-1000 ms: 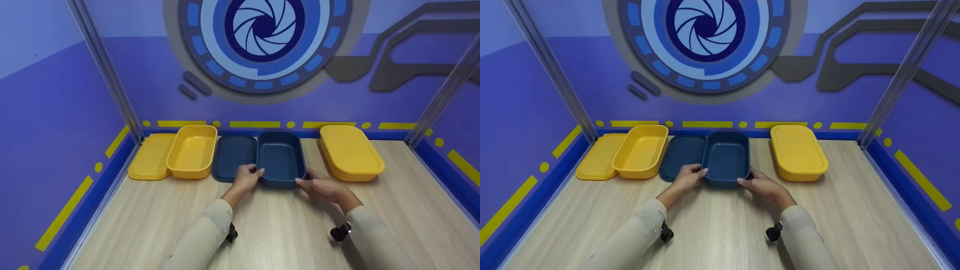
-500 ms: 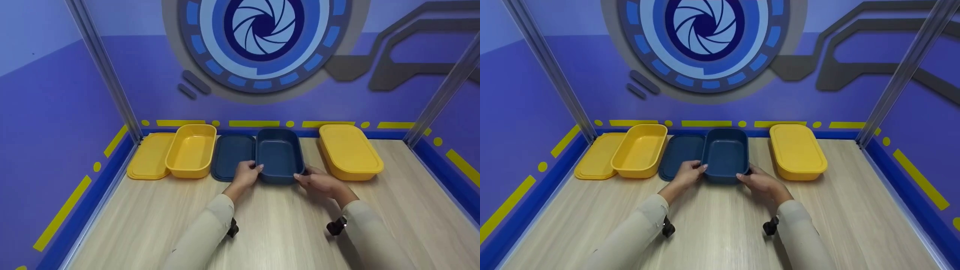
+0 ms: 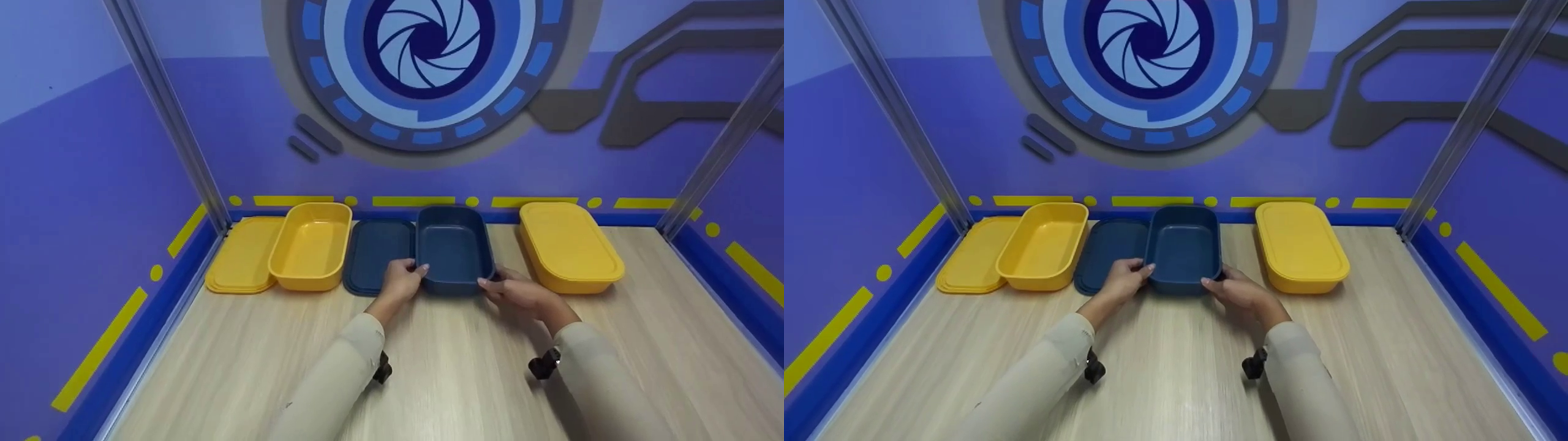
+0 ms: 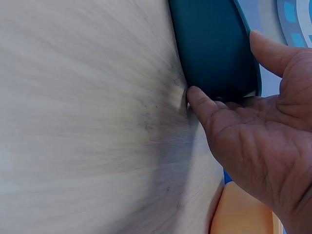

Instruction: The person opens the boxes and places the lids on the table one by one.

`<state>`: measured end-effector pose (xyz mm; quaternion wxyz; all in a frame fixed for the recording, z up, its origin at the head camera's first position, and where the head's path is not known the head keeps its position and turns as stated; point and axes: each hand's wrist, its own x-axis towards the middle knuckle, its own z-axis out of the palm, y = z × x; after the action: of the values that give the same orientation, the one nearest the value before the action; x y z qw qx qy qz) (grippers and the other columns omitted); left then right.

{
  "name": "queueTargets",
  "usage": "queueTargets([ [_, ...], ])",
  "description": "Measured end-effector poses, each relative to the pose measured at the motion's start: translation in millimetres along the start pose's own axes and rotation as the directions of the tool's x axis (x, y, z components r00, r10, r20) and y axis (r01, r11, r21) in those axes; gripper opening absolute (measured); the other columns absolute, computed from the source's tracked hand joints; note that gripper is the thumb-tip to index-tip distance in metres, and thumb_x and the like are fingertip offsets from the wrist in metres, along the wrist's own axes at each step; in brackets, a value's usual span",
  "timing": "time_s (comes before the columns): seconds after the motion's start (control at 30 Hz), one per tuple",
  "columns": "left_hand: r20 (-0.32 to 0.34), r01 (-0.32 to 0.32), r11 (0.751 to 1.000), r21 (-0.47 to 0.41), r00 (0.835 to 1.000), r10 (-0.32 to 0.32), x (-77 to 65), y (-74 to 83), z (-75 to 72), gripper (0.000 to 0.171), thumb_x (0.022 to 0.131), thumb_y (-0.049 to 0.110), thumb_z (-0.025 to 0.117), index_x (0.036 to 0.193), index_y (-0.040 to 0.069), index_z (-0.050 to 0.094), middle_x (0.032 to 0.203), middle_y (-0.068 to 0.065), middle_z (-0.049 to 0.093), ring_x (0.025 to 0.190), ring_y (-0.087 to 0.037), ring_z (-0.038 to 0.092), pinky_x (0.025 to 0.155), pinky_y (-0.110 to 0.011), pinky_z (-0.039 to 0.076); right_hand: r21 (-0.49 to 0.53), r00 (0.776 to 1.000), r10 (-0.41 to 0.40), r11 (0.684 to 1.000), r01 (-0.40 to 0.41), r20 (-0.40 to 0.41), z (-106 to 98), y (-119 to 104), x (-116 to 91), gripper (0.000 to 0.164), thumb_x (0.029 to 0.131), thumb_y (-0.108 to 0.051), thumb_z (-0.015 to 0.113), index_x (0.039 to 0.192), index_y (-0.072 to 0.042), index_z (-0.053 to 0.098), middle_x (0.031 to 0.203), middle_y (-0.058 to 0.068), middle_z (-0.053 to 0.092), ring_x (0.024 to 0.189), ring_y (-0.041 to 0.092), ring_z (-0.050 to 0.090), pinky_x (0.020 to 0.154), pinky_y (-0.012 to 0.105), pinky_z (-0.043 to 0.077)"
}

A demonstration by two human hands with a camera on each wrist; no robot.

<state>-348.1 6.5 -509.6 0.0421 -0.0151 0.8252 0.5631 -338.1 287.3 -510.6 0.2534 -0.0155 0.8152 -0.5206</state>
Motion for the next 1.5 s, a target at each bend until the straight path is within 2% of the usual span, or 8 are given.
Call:
queueTargets([
  [0.13,-0.007,-0.004,1.000,0.003,1.000,0.004,0.3,0.3,0.3,0.048,0.106,0.023,0.067,0.145,-0.006,0.062,0.150,-0.021,0.064,0.146,-0.033,0.056,0.122,-0.047,0.048,-0.012,1.000,0.017,1.000,-0.017,0.000,0,-1,0,0.117,0.100,-0.058,0.067,0.170,0.001,-0.005,0.179,0.026,-0.005,0.166,0.044,0.008,0.134,0.063,0.012],
  [0.37,0.001,0.016,0.999,-0.038,1.000,-0.016,-1.1,-0.5,1.3,0.047,0.108,0.023,0.066,0.146,-0.004,0.061,0.146,-0.019,0.067,0.143,-0.030,0.059,0.116,-0.045,0.052,0.166,0.998,-0.040,0.986,0.030,0.056,2,2,6,0.099,0.109,-0.037,0.062,0.170,-0.001,-0.007,0.180,0.023,0.002,0.167,0.034,0.012,0.135,0.055,0.015],
  [0.5,-0.025,0.002,0.999,-0.035,1.000,-0.002,-1.0,-2.5,2.2,0.036,0.107,0.022,0.067,0.132,-0.003,0.071,0.122,-0.011,0.074,0.117,-0.021,0.066,0.100,-0.038,0.057,0.162,0.999,-0.033,0.987,0.025,0.042,3,4,7,0.103,0.107,-0.041,0.065,0.170,0.001,-0.006,0.180,0.024,0.003,0.168,0.036,0.013,0.135,0.056,0.017],
  [0.67,-0.053,-0.011,1.000,-0.019,0.999,0.010,-2.2,-3.3,4.0,0.027,0.108,0.024,0.066,0.112,-0.001,0.075,0.095,-0.004,0.065,0.090,-0.017,0.057,0.079,-0.031,0.049,0.161,0.998,-0.045,0.986,0.039,0.035,3,6,4,0.109,0.104,-0.046,0.068,0.169,0.004,-0.005,0.179,0.026,0.004,0.168,0.038,0.013,0.135,0.056,0.017],
  [0.9,-0.108,0.005,1.000,0.002,0.994,-0.005,-11.1,-1.6,2.8,0.045,0.107,0.033,0.066,0.131,-0.004,0.071,0.124,-0.015,0.076,0.121,-0.027,0.070,0.104,-0.042,0.058,0.114,0.998,-0.066,0.991,0.065,0.004,4,6,-8,0.106,0.106,-0.049,0.064,0.168,0.006,-0.002,0.179,0.028,0.005,0.167,0.041,0.015,0.134,0.057,0.019],
  [1.03,-0.136,0.020,1.000,-0.016,0.990,-0.022,-21.7,-1.0,-1.5,0.046,0.105,0.034,0.069,0.131,-0.004,0.070,0.124,-0.016,0.077,0.120,-0.028,0.072,0.102,-0.042,0.060,0.012,0.997,-0.082,0.997,0.082,-0.011,6,8,-22,0.100,0.107,-0.054,0.058,0.169,0.004,0.004,0.178,0.027,0.012,0.163,0.043,0.028,0.132,0.059,0.024],
  [1.3,0.009,-0.015,0.999,-0.036,1.000,0.016,-60.4,-3.5,-10.4,0.030,0.102,0.030,0.073,0.118,0.004,0.076,0.113,-0.009,0.077,0.105,-0.018,0.072,0.091,-0.035,0.060,-0.028,0.983,-0.172,0.985,0.170,-0.066,15,21,-59,0.088,0.110,-0.049,0.055,0.168,0.005,0.016,0.173,0.029,0.029,0.156,0.044,0.042,0.125,0.052,0.042],
  [1.5,0.116,-0.103,0.994,-0.043,0.987,0.107,-87.4,-5.2,-12.0,0.026,0.102,0.026,0.072,0.116,0.005,0.077,0.110,-0.006,0.075,0.101,-0.015,0.068,0.089,-0.033,0.059,0.025,0.965,-0.247,0.968,0.250,-0.083,21,30,-84,0.076,0.113,-0.034,0.056,0.165,0.010,0.022,0.165,0.036,0.038,0.151,0.047,0.048,0.114,0.044,0.054],
])
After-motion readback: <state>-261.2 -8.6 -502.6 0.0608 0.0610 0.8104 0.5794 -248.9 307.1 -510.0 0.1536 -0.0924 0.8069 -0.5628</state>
